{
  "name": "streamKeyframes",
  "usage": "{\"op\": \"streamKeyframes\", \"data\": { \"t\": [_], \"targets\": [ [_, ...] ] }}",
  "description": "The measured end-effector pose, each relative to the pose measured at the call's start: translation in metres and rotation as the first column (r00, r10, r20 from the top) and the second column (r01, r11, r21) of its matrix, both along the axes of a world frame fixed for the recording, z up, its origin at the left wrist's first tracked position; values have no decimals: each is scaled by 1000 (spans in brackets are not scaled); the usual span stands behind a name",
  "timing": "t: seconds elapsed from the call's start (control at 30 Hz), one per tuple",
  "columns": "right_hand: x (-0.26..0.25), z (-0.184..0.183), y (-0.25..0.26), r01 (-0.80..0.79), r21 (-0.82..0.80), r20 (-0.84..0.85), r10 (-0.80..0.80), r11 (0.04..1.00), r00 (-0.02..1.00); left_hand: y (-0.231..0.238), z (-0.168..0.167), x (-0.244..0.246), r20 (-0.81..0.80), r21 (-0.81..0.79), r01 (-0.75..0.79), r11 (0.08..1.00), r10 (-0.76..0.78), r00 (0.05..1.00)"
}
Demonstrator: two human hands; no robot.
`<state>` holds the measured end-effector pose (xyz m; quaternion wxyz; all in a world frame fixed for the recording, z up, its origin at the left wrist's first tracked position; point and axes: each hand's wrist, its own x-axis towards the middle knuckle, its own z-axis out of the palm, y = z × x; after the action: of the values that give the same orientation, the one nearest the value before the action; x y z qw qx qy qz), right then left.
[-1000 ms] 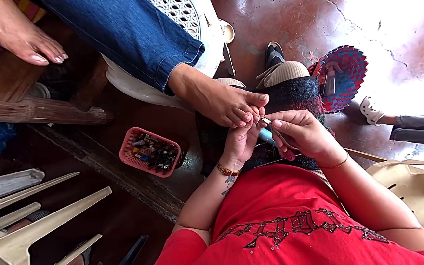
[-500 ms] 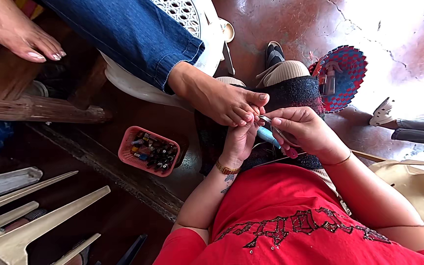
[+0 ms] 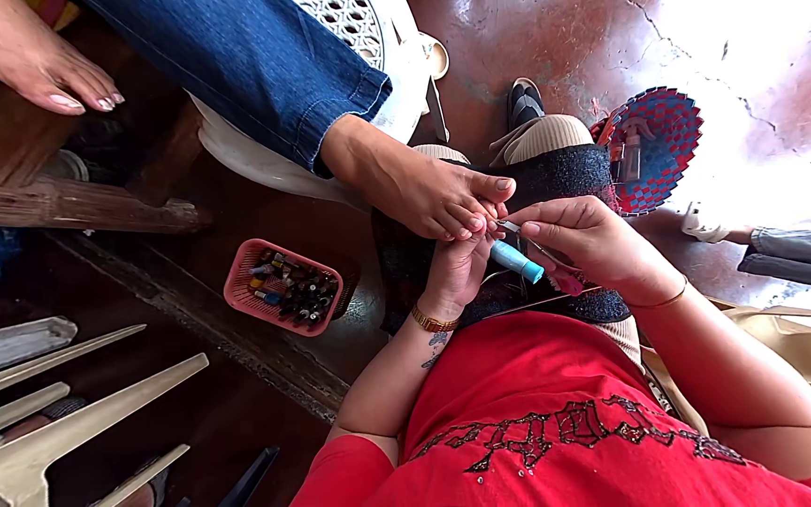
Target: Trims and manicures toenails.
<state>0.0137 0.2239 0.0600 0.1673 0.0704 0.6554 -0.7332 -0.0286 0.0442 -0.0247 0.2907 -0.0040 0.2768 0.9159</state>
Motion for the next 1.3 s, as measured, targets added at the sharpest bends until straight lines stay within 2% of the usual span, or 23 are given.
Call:
{"op": "streamKeyframes", "data": {
  "t": [0.5,0.77,1.1,1.3],
  "targets": [
    [-21,7,13,-163,116,-17,166,980,986,1,0,-2,-34,-37,4,999,-6,999],
    [-26,12,12,-173,150,-30,180,973,983,1,1,-1,-33,-33,-9,999,7,999],
    [-36,21,16,-258,322,-101,304,911,947,1,1,-1,-31,-30,-17,999,16,999],
    [-43,29,19,-314,379,-53,359,871,932,1,1,0,-37,-50,-29,998,27,999]
  ]
}}
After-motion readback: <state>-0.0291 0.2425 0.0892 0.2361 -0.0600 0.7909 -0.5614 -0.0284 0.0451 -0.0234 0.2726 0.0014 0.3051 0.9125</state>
